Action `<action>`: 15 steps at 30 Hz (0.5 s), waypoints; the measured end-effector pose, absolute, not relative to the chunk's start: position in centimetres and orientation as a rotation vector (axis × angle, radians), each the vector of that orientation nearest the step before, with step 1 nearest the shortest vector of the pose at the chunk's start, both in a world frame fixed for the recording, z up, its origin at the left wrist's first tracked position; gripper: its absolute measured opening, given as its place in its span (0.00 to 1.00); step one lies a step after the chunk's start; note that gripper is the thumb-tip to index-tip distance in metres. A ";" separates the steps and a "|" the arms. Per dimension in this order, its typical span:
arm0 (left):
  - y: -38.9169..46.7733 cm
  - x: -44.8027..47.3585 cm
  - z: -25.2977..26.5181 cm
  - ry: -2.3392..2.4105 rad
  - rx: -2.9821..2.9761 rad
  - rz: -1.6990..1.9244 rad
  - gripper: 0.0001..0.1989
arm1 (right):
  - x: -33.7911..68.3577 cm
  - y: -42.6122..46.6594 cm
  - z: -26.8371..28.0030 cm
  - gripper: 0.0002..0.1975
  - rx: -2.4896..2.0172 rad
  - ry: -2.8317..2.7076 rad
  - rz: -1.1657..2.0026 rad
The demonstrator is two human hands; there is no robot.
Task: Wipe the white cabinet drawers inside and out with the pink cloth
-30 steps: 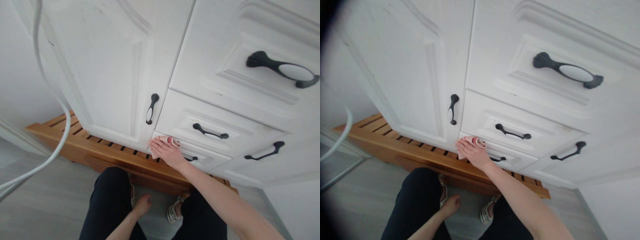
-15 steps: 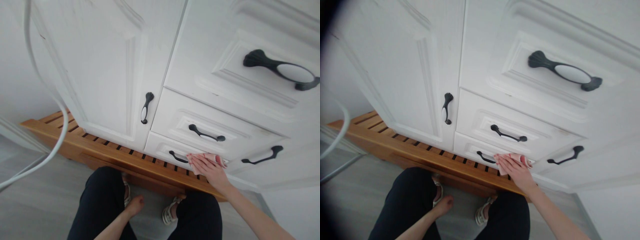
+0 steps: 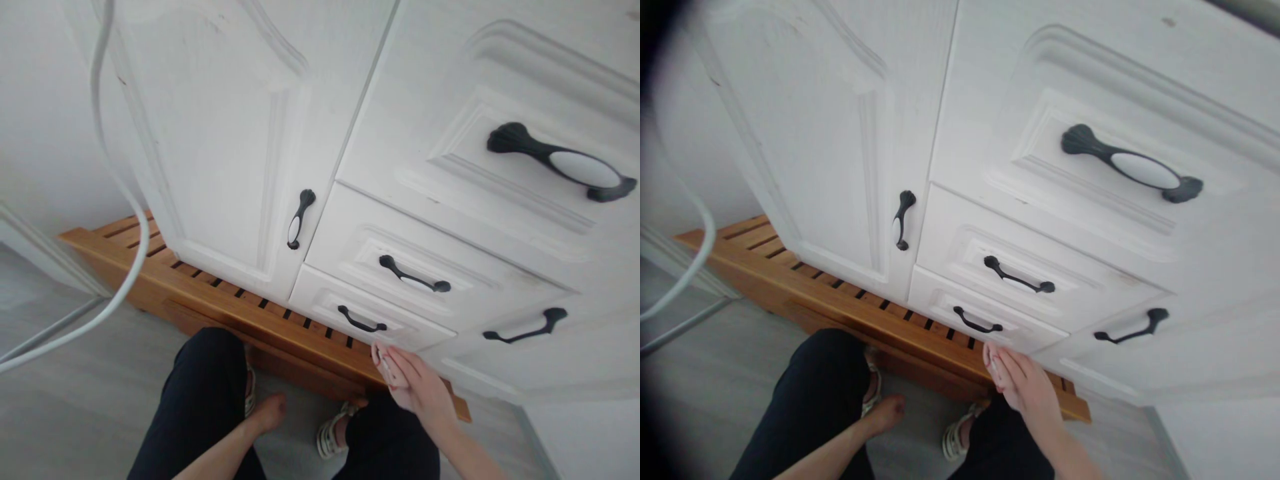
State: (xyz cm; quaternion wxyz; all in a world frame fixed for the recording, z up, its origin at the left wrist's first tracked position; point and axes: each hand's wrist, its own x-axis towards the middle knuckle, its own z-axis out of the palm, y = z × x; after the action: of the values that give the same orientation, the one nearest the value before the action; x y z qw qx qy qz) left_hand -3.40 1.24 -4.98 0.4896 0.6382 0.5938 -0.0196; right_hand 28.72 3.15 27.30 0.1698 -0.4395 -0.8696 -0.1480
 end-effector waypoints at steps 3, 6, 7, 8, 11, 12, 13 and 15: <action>1.3 -3.4 -4.9 1.436 1.544 -0.085 0.09 | 20.3 5.4 30.6 0.27 -1.018 -2.373 -0.518; 1.3 -3.6 -4.5 1.442 1.541 -0.085 0.09 | 13.8 9.8 31.5 0.26 -0.878 -2.263 -0.680; 1.3 -3.7 -4.4 1.446 1.538 -0.077 0.08 | 12.4 11.3 30.9 0.25 -0.867 -2.255 -0.723; 1.2 -3.7 -4.3 1.451 1.532 -0.068 0.08 | 11.2 12.8 29.9 0.24 -0.877 -2.276 -0.752; 1.2 -4.0 -4.0 1.467 1.507 -0.030 0.08 | 9.5 15.8 25.4 0.28 -0.958 -2.333 -0.762; 1.2 -4.1 -4.0 1.469 1.499 -0.017 0.08 | 9.3 16.2 23.9 0.30 -0.991 -2.348 -0.735; 1.2 -4.2 -4.0 1.468 1.493 -0.006 0.08 | 9.2 16.3 22.5 0.31 -1.019 -2.370 -0.695; 1.3 -4.3 -4.2 1.460 1.491 0.011 0.08 | 9.4 16.1 20.5 0.33 -1.048 -2.441 -0.617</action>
State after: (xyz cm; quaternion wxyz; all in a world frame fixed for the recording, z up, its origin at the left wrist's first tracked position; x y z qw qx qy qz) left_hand -4.29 1.27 -4.20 0.5032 0.6174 0.6046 0.0048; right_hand 9.40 16.14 20.55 0.2056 -0.3761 -0.8760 -0.2213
